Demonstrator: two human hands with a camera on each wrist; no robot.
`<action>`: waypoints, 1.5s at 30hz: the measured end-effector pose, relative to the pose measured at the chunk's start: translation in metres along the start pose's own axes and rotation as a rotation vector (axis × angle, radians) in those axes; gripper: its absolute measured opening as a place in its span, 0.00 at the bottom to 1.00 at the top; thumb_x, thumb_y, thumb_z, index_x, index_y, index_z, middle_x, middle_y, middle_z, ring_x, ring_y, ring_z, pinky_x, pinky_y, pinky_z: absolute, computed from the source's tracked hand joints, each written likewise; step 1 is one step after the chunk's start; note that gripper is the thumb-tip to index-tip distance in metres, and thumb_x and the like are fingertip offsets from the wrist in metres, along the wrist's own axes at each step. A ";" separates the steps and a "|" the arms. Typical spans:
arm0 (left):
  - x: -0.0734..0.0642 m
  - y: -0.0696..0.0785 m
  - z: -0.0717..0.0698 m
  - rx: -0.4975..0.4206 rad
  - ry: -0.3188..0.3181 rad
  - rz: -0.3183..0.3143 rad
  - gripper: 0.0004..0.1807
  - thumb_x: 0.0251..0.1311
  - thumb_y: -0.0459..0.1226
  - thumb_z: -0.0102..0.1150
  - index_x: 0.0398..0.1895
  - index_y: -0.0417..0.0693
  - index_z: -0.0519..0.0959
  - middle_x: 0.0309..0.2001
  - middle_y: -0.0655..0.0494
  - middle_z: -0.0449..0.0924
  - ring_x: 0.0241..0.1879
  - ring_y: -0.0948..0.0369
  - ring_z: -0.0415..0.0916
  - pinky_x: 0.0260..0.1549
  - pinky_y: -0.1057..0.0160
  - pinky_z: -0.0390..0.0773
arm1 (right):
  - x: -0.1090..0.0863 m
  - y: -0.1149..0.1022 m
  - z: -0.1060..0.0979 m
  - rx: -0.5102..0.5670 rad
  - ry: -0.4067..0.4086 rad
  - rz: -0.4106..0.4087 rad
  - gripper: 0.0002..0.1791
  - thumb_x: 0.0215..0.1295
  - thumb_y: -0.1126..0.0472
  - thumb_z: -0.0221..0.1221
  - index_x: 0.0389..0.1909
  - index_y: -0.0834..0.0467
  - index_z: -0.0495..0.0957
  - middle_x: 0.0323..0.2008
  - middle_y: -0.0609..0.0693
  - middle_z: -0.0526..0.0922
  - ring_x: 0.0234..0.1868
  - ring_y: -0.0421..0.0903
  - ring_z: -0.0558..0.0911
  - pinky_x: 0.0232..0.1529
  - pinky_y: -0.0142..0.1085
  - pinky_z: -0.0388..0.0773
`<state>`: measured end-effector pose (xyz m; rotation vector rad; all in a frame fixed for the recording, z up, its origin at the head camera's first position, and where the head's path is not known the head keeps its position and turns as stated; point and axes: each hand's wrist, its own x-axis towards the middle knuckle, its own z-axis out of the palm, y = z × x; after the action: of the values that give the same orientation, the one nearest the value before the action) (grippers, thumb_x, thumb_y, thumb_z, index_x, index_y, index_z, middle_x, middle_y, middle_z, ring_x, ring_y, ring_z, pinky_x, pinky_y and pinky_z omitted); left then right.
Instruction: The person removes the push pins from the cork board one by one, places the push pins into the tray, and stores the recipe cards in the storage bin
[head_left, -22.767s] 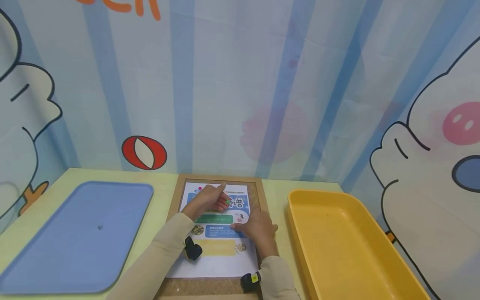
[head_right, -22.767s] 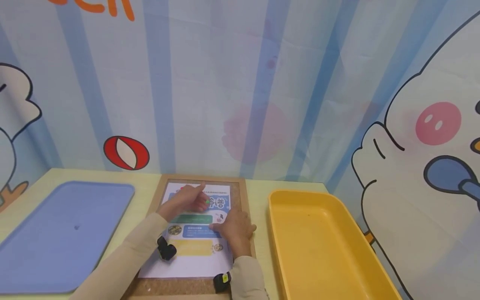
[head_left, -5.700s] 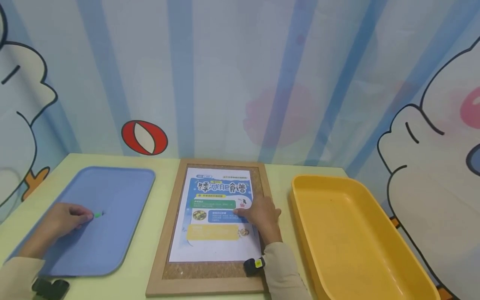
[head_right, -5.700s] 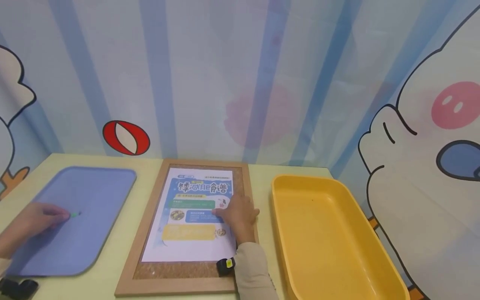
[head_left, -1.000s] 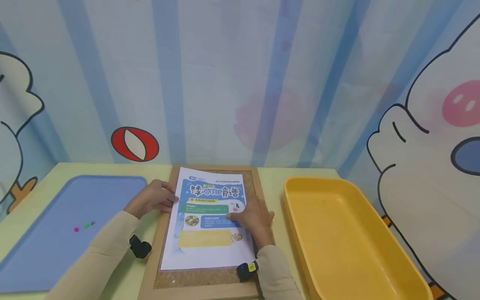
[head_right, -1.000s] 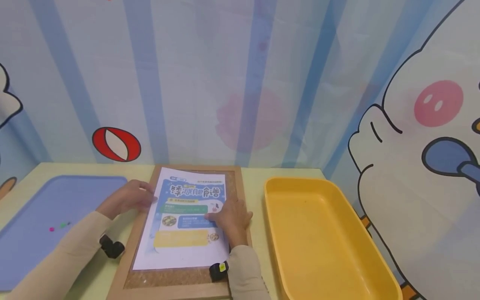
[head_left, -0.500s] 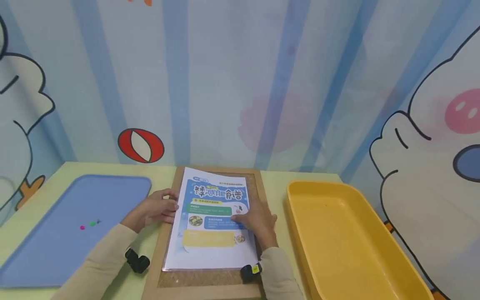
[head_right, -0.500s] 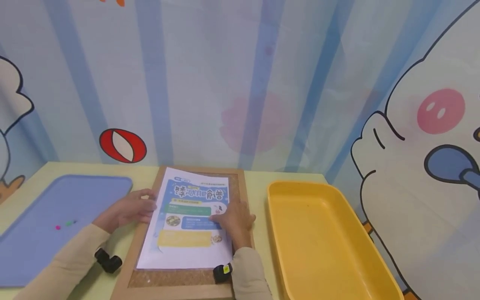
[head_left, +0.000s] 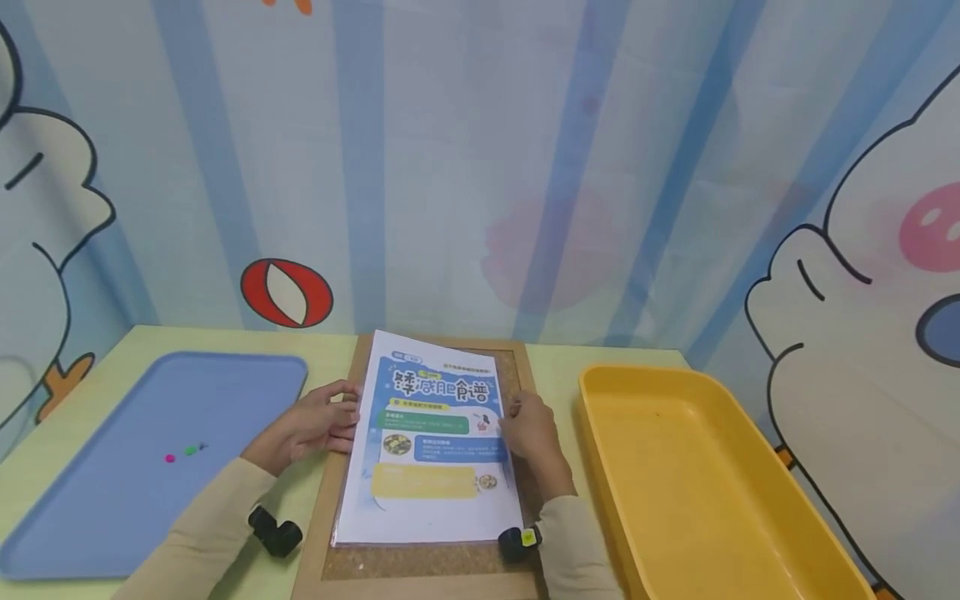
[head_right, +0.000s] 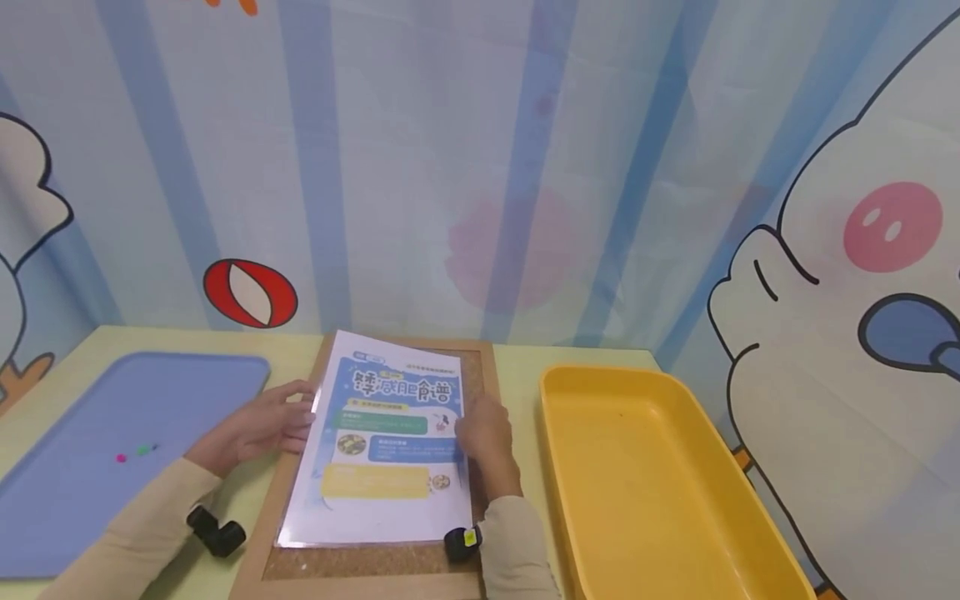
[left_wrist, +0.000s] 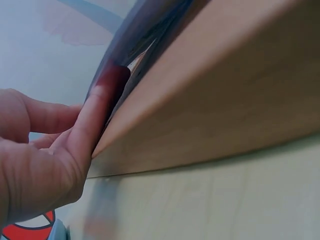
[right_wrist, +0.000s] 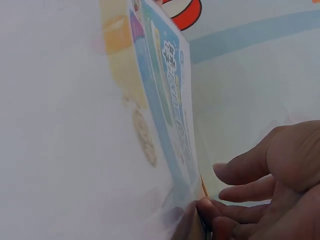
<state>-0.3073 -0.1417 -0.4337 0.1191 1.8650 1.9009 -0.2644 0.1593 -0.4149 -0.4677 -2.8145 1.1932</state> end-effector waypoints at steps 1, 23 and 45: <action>0.000 0.000 -0.001 -0.010 -0.008 0.000 0.15 0.68 0.24 0.45 0.54 0.44 0.64 0.37 0.52 0.84 0.33 0.58 0.85 0.32 0.57 0.86 | 0.001 0.001 -0.001 0.026 -0.001 -0.007 0.15 0.66 0.68 0.60 0.52 0.66 0.76 0.45 0.62 0.82 0.46 0.57 0.82 0.45 0.45 0.81; -0.006 0.001 -0.011 -0.129 -0.110 0.042 0.17 0.69 0.23 0.45 0.54 0.51 0.65 0.40 0.53 0.85 0.36 0.59 0.85 0.34 0.59 0.86 | 0.002 0.012 -0.020 0.325 -0.148 0.061 0.20 0.69 0.67 0.57 0.62 0.62 0.75 0.51 0.61 0.83 0.44 0.52 0.85 0.52 0.46 0.82; -0.042 0.035 -0.002 -0.151 -0.205 0.109 0.14 0.71 0.26 0.45 0.52 0.52 0.64 0.40 0.54 0.86 0.37 0.58 0.86 0.36 0.60 0.86 | -0.047 -0.027 -0.068 0.166 -0.104 -0.082 0.22 0.70 0.68 0.57 0.63 0.68 0.71 0.47 0.64 0.83 0.38 0.52 0.86 0.48 0.48 0.84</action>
<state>-0.2803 -0.1585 -0.3895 0.3588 1.6035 2.0120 -0.2154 0.1751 -0.3448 -0.2856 -2.7559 1.4574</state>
